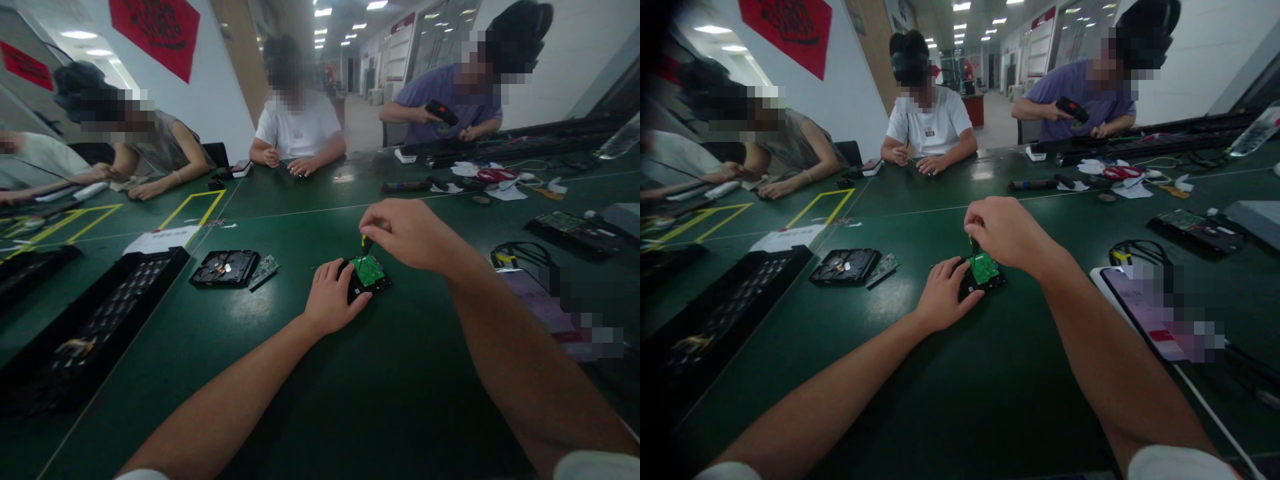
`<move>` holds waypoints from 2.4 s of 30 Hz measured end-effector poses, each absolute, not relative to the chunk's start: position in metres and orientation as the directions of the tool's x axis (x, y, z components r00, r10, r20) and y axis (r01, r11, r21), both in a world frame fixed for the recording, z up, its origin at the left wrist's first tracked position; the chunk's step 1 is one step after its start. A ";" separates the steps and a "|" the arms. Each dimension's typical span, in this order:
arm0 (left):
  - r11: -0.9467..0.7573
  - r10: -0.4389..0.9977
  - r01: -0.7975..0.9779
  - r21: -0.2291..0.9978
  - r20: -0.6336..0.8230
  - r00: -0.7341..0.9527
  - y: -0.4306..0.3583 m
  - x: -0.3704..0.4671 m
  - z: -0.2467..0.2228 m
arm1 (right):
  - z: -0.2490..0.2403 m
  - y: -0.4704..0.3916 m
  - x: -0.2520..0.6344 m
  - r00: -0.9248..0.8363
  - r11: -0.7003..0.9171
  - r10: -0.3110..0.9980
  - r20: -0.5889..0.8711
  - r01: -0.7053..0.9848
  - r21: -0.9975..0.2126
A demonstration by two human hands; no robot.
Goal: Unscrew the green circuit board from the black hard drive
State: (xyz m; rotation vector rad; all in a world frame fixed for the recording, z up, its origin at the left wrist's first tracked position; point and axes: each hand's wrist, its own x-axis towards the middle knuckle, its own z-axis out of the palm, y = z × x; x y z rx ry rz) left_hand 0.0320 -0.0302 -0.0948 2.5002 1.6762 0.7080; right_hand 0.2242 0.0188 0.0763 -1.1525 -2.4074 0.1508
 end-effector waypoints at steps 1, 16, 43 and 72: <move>-0.411 0.887 0.866 0.284 0.343 0.309 -0.030 0.032 -0.095 | 0.076 0.019 0.224 -0.521 0.625 0.774 0.360 0.717 -0.308; -0.409 0.889 0.865 0.291 0.343 0.305 -0.031 0.032 -0.093 | 0.077 0.019 0.224 -0.558 0.659 0.744 0.367 0.703 -0.267; -0.415 0.885 0.863 0.288 0.350 0.309 -0.030 0.032 -0.094 | 0.078 0.018 0.226 -0.461 0.569 0.818 0.345 0.738 -0.363; -0.409 0.887 0.872 0.270 0.342 0.310 -0.030 0.032 -0.096 | 0.078 0.015 0.225 -0.491 0.585 0.810 0.320 0.702 -0.406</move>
